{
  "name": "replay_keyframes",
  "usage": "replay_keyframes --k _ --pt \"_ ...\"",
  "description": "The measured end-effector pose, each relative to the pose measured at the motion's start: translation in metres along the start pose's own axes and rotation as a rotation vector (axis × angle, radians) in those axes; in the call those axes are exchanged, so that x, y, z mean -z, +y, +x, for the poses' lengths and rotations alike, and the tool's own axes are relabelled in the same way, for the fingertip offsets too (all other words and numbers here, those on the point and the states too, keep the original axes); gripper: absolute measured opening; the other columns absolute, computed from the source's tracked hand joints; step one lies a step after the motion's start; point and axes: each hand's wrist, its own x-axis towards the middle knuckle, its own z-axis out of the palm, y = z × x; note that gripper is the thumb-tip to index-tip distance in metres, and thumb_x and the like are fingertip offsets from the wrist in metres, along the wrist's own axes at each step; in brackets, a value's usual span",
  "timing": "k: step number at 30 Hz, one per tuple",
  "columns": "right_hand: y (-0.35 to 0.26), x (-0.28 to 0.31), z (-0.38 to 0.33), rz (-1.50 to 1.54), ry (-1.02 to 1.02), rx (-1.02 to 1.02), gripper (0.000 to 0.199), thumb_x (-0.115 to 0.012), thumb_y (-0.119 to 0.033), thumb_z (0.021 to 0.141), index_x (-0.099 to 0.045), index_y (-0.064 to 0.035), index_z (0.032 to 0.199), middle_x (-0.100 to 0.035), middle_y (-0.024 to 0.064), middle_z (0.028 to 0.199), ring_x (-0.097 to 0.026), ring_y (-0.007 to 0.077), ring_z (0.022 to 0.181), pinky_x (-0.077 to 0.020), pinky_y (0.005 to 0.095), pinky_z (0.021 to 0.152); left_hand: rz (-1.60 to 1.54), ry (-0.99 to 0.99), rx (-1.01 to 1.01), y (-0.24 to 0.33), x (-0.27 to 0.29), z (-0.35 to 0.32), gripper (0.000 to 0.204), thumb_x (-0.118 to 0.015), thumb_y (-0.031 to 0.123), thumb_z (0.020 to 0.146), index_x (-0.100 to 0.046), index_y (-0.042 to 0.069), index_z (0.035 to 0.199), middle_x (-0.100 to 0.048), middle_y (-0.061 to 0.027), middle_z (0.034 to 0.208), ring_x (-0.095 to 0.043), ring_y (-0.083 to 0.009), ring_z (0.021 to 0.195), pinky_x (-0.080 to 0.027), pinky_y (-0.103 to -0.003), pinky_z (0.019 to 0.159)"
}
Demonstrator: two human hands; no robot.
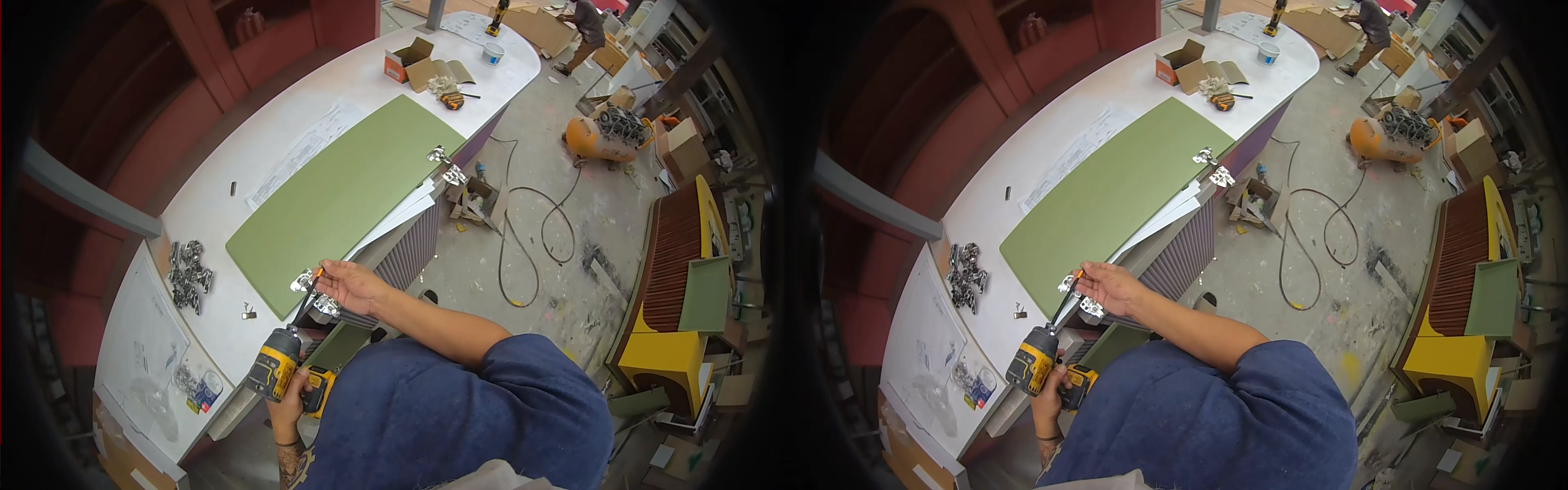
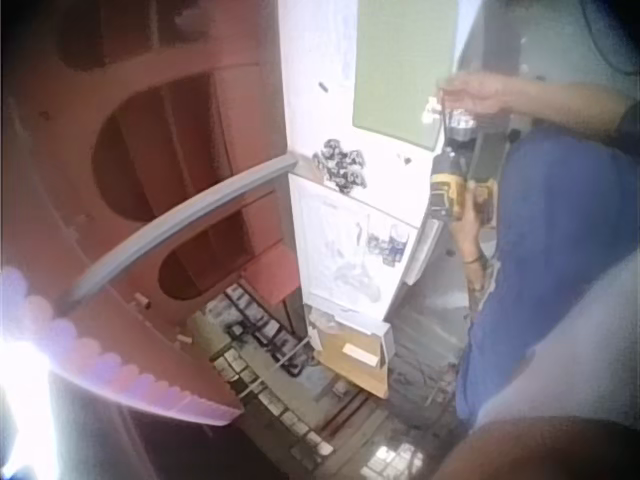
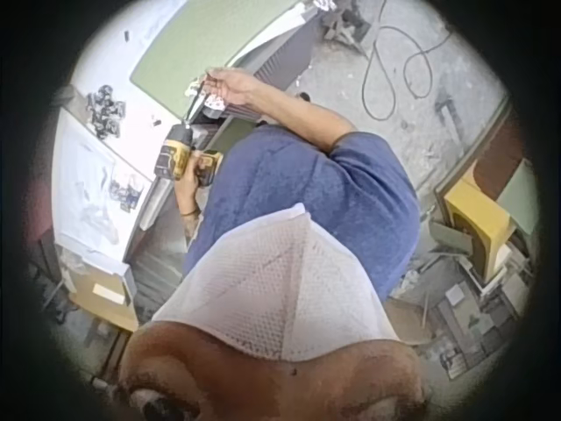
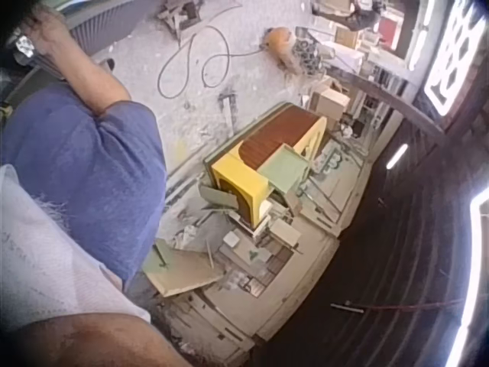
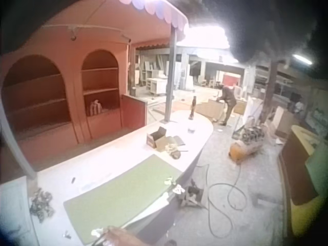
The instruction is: The person installs metal hinges onto a green cabinet door using a power drill. The person positions the hinges over pre-drilled holes, inserts screws, and drives them in with the drill.
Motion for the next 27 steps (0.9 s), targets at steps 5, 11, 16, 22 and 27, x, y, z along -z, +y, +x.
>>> replay_keyframes --k 5,11,16,22,27 --pt "0.006 -0.005 0.003 0.006 -0.014 -0.018 0.022 -0.054 -0.023 0.111 -0.065 -0.0044 0.108 -0.074 0.0074 0.101 -0.073 0.0157 0.09 -0.0629 0.0312 0.087 0.066 0.025 0.051 0.015 0.002 0.003 0.032 -0.068 0.009 0.094 -0.067 -0.003 0.124 -0.061 -0.0003 0.073 -0.056 -0.0092 0.063 -0.047 -0.025 0.063" --pt "0.022 -0.009 0.003 -0.038 0.149 -0.031 0.019 -0.054 -0.013 0.109 -0.062 0.0013 0.119 -0.068 0.0116 0.115 -0.067 0.021 0.11 -0.0587 0.0372 0.101 0.367 0.04 0.078 0.055 0.006 0.013 0.026 -0.072 0.011 0.093 -0.07 -0.002 0.115 -0.065 -0.0008 0.077 -0.056 -0.0092 0.06 -0.046 -0.027 0.057" --pt "0.036 -0.01 0.005 0.001 0.153 -0.085 0.019 -0.052 -0.009 0.109 -0.059 0.0012 0.123 -0.066 0.0128 0.119 -0.067 0.0232 0.111 -0.0583 0.037 0.102 0.532 0.046 0.076 0.087 0.005 0.028 0.019 -0.074 0.013 0.09 -0.069 -0.001 0.102 -0.062 -0.0006 0.071 -0.057 -0.0095 0.057 -0.047 -0.028 0.053" --pt "0.04 -0.003 0.014 0.009 0.136 -0.082 0.026 -0.051 -0.007 0.108 -0.054 0.0012 0.133 -0.064 0.0142 0.127 -0.066 0.026 0.116 -0.0581 0.0369 0.102 0.608 -0.021 0.205 0.128 -0.004 0.055 0.022 -0.074 0.012 0.089 -0.07 -0.003 0.105 -0.062 -0.001 0.071 -0.055 -0.0091 0.053 -0.048 -0.028 0.051" --pt "0.038 -0.003 0.015 0.007 0.136 -0.086 0.031 -0.051 -0.008 0.108 -0.051 0.0019 0.138 -0.062 0.0159 0.133 -0.064 0.0265 0.12 -0.056 0.0382 0.105 0.711 -0.058 0.25 0.155 -0.013 0.069 0.02 -0.074 0.016 0.089 -0.07 0.001 0.102 -0.064 -0.0027 0.068 -0.06 -0.0118 0.052 -0.049 -0.029 0.052"
